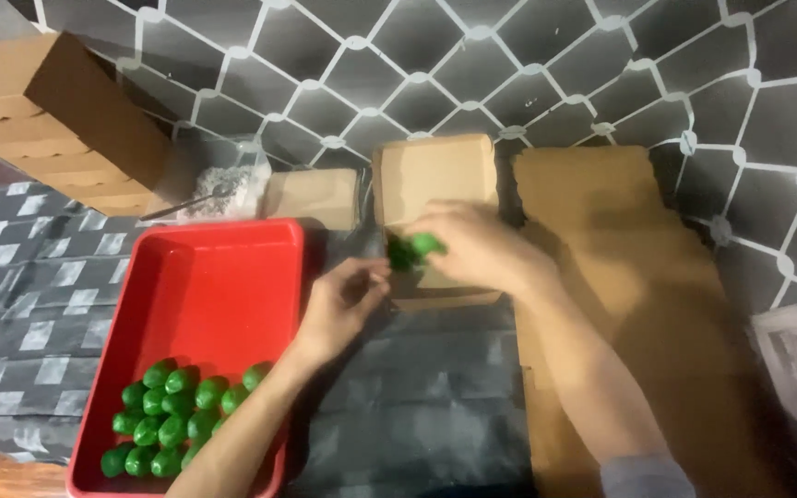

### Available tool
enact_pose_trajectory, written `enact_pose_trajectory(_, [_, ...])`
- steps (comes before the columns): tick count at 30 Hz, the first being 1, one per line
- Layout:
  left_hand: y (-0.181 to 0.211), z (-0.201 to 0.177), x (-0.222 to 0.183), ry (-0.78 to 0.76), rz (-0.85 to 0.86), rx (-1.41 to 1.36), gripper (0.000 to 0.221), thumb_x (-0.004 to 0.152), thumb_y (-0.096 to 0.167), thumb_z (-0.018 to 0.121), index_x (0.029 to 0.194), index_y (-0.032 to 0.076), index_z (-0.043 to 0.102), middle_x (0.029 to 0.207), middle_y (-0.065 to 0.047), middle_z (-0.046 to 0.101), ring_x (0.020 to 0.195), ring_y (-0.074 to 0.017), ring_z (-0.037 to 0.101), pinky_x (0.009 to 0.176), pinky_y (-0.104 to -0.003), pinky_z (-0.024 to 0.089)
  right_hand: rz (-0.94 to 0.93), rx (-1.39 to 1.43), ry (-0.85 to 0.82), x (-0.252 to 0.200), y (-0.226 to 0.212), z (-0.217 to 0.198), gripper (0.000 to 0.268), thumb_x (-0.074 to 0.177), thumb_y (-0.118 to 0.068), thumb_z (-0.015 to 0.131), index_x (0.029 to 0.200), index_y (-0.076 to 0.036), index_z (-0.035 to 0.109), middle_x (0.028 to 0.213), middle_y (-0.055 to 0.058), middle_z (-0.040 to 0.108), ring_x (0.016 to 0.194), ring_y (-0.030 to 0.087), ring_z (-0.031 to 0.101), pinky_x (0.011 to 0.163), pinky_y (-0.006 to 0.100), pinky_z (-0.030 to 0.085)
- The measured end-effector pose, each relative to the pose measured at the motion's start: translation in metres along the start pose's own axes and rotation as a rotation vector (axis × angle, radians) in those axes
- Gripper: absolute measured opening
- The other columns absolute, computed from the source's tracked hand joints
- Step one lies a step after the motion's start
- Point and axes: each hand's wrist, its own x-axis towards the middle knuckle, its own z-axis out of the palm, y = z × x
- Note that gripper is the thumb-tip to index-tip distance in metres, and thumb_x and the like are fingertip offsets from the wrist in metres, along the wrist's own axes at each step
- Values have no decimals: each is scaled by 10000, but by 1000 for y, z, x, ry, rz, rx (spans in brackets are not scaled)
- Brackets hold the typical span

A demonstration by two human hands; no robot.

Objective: Folding a small cardboard box and then filling it with green items from a tray.

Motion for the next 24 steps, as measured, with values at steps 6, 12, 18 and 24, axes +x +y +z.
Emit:
enact_pose_trajectory(6, [18, 0, -5, -83, 82, 148, 296, 834, 118, 820, 1126, 127, 776, 1044, -105, 744, 1077, -299, 706, 945, -424, 566, 97, -118, 73, 6, 55, 23, 412, 823, 65, 728, 1225, -25, 705, 1131, 126, 675, 1107, 308, 684, 902, 432, 606])
enact_pose_trajectory(12, [25, -3, -7, -150, 76, 293, 238, 874, 119, 757, 1111, 123, 774, 1097, -95, 692, 1122, -299, 663, 912, -448, 564, 243, -434, 14, 34, 81, 66, 253, 763, 102, 722, 917, -94, 765, 869, 91, 735, 875, 318, 739, 743, 477, 602])
enact_pose_trajectory(18, [14, -2, -7, -137, 146, 244, 203, 882, 94, 746, 1083, 100, 772, 1118, -125, 681, 1159, -343, 659, 961, -494, 548, 251, -409, 61, 36, 80, 77, 261, 805, 125, 668, 929, -76, 779, 895, 134, 754, 966, 349, 743, 856, 509, 566])
enact_pose_trajectory(24, [15, -2, -7, -143, 148, 243, 188, 893, 86, 734, 1077, 90, 772, 1114, -128, 672, 1177, -351, 654, 978, -515, 536, 278, -373, 41, 33, 74, 72, 255, 835, 124, 636, 903, -83, 768, 889, 162, 754, 967, 391, 738, 858, 542, 557])
